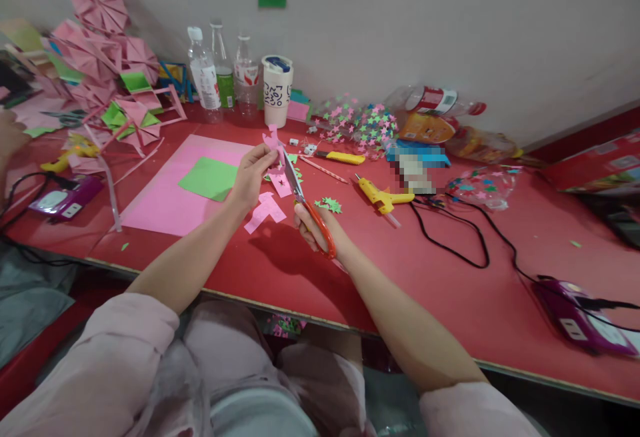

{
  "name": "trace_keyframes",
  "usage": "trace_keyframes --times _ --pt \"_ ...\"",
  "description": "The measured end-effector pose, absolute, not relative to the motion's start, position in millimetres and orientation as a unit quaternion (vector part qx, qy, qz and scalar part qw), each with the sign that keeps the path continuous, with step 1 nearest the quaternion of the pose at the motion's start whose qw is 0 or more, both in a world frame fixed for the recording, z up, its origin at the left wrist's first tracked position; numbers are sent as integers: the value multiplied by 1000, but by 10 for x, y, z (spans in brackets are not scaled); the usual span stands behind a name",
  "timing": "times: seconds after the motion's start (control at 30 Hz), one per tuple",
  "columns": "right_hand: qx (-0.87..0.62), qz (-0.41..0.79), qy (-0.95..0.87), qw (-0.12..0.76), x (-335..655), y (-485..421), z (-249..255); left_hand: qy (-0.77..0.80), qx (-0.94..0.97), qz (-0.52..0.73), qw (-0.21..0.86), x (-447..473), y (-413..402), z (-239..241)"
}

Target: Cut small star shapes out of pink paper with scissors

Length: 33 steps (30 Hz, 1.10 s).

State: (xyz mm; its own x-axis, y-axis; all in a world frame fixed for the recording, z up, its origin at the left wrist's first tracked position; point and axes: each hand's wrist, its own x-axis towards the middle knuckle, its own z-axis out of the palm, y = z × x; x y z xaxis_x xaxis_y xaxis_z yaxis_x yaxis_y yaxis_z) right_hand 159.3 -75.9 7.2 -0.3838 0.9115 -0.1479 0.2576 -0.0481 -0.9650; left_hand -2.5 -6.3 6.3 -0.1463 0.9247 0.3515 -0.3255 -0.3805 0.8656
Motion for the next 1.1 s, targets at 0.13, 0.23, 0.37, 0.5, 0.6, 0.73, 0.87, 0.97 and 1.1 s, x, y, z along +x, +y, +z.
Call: trace_keyframes --times 0.13,0.23,0.37,0.5,0.6,0.73,0.87,0.97,1.1 --pt "-484 540 -624 292 1594 -754 90 341 457 681 460 -9 -81 71" --pt "-486 532 -631 285 1598 -744 98 348 458 678 458 -14 -80 81" --pt "-491 528 -630 289 1587 -753 95 349 461 676 456 -16 -73 83" --pt "-491 525 -632 288 1582 -764 105 347 461 676 459 -18 -69 80" --pt "-496 519 -634 286 1588 -763 118 335 463 679 461 -24 -68 82" --pt "-499 521 -631 285 1597 -760 114 338 463 675 464 -36 -66 87" --pt "-491 524 -630 296 1600 -757 97 325 466 671 477 -42 -57 78" --pt "-491 532 -626 291 1606 -748 97 327 467 662 487 -44 -49 70" --pt "-489 532 -629 286 1617 -729 108 339 467 655 488 -60 -45 83"
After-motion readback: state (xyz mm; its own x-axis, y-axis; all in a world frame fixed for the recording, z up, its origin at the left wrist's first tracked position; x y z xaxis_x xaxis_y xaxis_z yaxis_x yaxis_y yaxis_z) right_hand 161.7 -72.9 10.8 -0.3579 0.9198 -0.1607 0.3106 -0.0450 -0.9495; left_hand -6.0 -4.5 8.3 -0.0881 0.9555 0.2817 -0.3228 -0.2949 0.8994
